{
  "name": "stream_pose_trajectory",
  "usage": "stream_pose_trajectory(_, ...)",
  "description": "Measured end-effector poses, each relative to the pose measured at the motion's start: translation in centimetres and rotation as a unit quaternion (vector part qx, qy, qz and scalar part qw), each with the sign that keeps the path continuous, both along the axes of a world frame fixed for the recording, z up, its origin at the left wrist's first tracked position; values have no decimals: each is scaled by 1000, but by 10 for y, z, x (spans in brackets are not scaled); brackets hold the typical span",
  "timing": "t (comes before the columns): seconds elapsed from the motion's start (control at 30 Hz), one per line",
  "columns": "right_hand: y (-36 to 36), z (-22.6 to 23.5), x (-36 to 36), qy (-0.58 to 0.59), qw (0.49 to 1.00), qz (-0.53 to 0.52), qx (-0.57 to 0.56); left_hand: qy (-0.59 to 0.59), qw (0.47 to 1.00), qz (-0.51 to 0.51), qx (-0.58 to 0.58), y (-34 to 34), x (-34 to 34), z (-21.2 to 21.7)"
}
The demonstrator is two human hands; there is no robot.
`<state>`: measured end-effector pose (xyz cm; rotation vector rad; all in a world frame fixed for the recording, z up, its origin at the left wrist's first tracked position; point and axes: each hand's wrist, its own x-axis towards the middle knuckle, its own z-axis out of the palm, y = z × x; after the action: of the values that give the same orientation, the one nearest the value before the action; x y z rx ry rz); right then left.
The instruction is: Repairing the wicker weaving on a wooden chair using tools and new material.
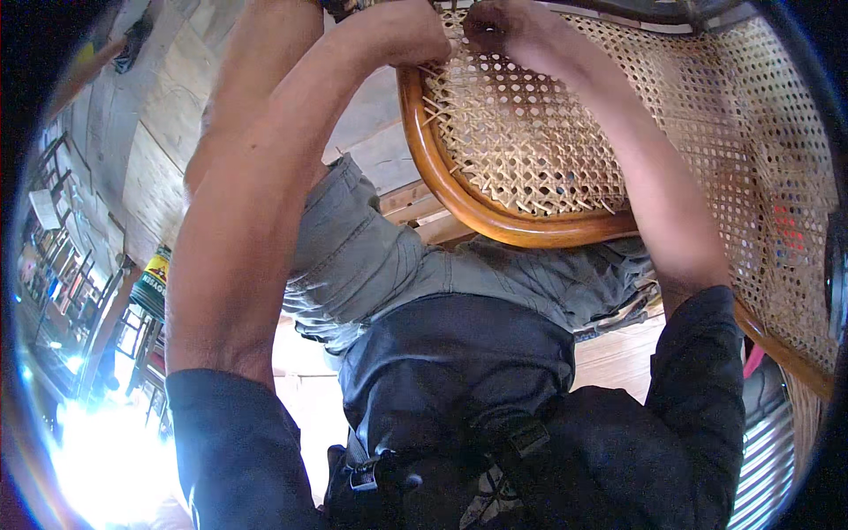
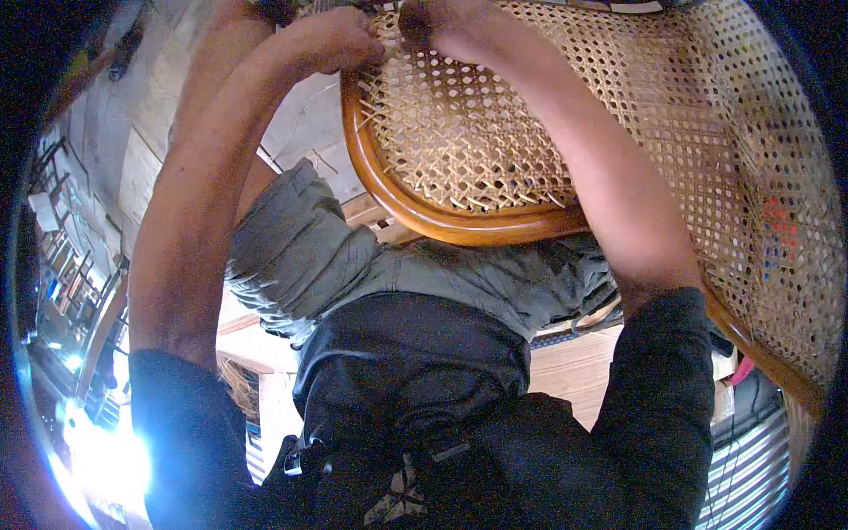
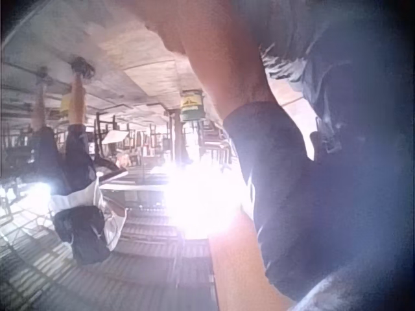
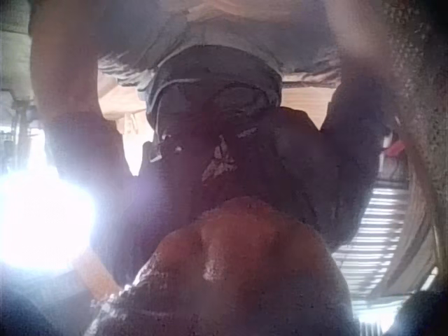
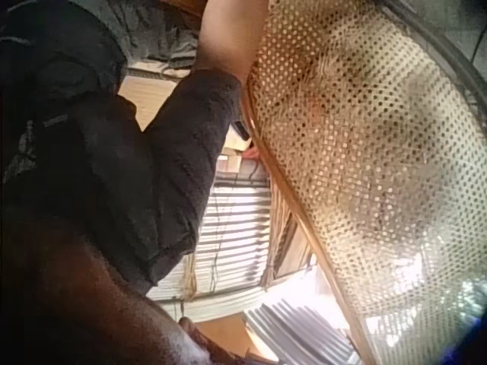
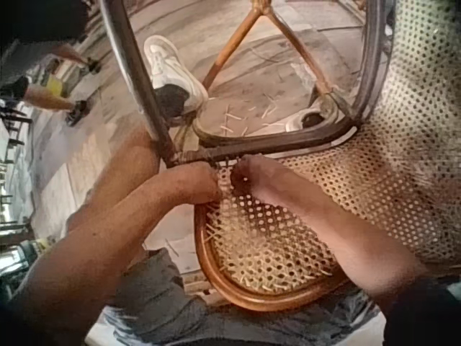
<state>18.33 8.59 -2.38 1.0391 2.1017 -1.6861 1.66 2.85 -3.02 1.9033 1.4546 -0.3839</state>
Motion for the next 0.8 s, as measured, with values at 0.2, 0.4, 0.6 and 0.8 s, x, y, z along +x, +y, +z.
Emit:
stream_pose_trajectory(0.2, -6, 19, 0, -115, 988, -97, 43, 26, 992, -82, 91, -24, -33, 45)
stream_pose_trajectory(0.4, -15, -131, 8, 613, 607, -90, -498, -43, 961, 272, -4, -33, -19, 29)
stream_pose_trajectory(0.6, -21, -58, 37, 382, 850, -216, -292, -38, 979, 197, 15, -28, -5, -3)
stream_pose_trajectory(0.8, -21, 1, 31, 469, 809, -276, -222, 4, 1000, -21, -15, -2, -28, -29)
